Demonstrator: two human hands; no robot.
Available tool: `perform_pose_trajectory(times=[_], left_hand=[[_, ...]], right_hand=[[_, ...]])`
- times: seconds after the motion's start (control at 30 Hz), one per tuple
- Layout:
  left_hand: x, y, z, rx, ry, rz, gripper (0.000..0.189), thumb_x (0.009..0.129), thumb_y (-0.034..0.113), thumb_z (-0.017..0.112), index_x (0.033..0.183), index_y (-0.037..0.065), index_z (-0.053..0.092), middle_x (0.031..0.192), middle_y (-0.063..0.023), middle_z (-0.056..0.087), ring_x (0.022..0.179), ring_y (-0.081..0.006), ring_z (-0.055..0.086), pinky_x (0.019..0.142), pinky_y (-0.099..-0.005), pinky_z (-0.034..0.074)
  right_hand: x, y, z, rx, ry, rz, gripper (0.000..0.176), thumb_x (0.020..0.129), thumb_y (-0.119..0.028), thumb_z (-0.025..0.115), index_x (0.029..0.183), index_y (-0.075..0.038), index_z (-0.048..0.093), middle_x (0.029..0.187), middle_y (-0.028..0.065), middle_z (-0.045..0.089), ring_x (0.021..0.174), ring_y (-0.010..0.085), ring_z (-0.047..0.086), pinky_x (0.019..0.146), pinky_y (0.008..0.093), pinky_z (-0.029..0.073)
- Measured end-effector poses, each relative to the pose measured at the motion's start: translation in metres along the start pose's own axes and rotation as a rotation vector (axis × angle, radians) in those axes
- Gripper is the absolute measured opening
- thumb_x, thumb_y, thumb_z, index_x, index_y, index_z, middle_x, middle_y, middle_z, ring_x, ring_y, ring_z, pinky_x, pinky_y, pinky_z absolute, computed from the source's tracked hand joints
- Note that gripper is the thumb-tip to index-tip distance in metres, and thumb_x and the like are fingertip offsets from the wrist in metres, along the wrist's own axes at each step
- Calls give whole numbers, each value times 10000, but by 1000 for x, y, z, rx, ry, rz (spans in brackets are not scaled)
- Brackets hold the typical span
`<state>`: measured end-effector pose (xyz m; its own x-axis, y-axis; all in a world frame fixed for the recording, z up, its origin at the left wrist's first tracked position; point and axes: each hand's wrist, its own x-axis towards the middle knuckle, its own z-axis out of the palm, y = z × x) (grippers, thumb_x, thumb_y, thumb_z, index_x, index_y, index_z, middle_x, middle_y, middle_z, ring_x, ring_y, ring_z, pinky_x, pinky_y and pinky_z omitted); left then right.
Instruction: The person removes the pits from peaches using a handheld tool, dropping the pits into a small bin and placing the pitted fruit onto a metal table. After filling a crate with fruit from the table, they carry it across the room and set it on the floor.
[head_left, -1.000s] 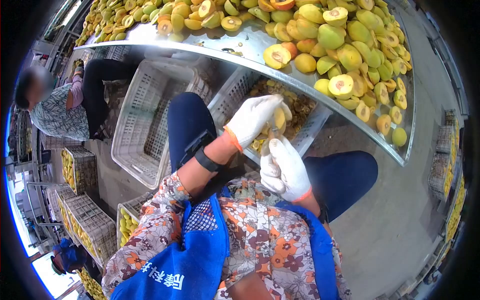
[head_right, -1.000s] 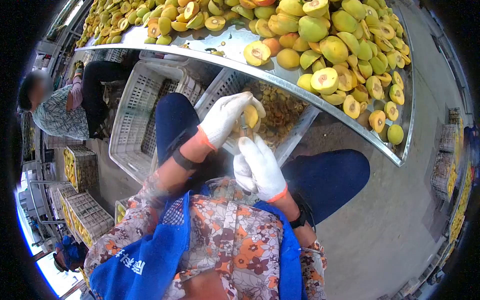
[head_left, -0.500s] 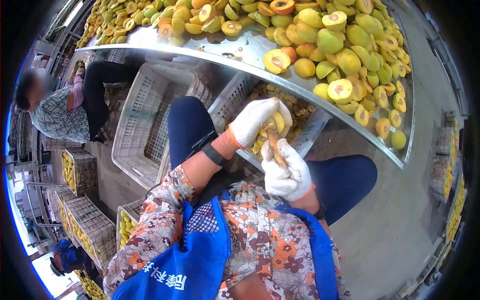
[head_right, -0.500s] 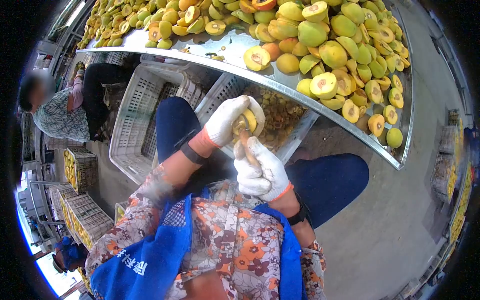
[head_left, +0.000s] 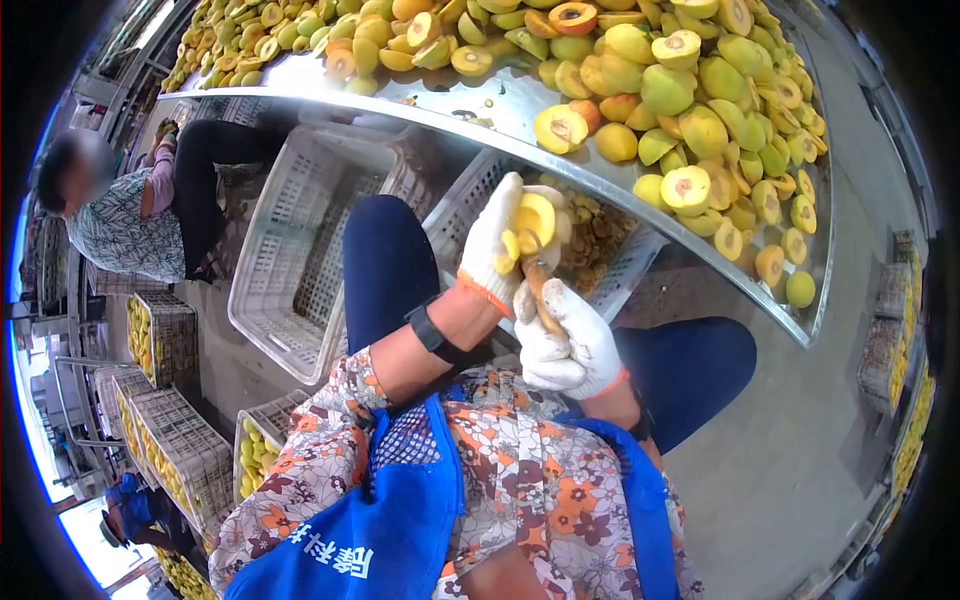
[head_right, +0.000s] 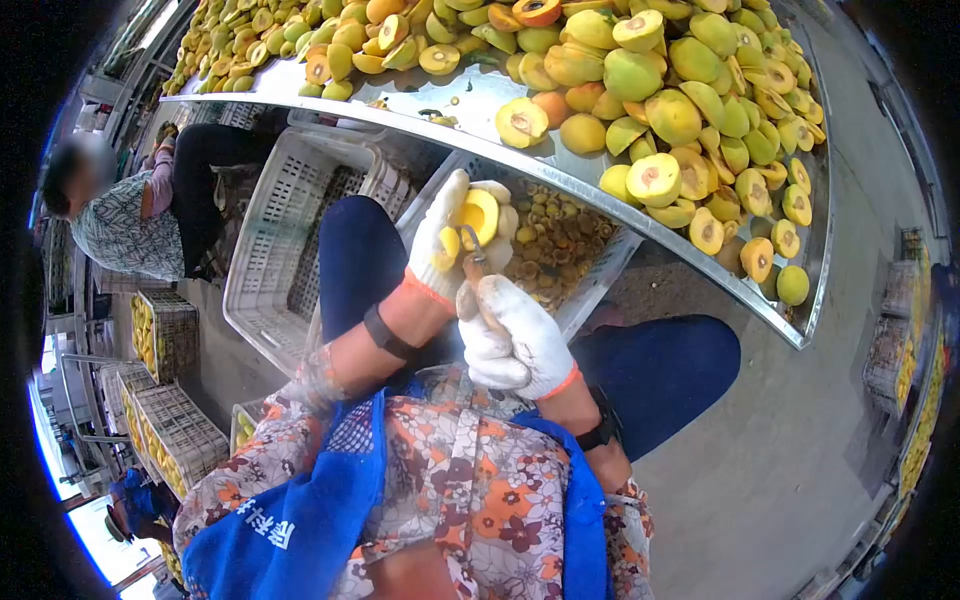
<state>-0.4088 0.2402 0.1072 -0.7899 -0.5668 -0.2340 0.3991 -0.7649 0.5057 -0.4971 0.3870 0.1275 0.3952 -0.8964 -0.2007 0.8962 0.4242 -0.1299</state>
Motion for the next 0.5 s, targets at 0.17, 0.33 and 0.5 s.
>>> perform_pose_trajectory(times=[0.17,0.33,0.5], left_hand=[[-5,52,-12,364,353,268,526,1060,513,419,1075,43,655,830,-102,690,614,-162,617,515,-263,502],[-11,67,-1,608,324,381,588,1061,548,389,1076,36,679,867,-84,701,727,-150,659,557,-247,517],[-13,91,-9,676,425,470,592,1070,539,362,1082,40,679,861,-78,703,703,-148,649,564,-245,511]], right_hand=[[-12,-4,-3,-56,91,-195,244,1081,-330,472,1093,-99,550,622,-15,399,367,68,279,353,238,241],[5,-1,15,-490,378,-282,152,1070,-247,503,1108,-101,494,665,-20,439,439,56,360,376,215,287],[-5,-9,8,-558,431,-345,178,1059,-257,525,1106,-89,490,687,-25,477,463,54,398,397,209,312]])
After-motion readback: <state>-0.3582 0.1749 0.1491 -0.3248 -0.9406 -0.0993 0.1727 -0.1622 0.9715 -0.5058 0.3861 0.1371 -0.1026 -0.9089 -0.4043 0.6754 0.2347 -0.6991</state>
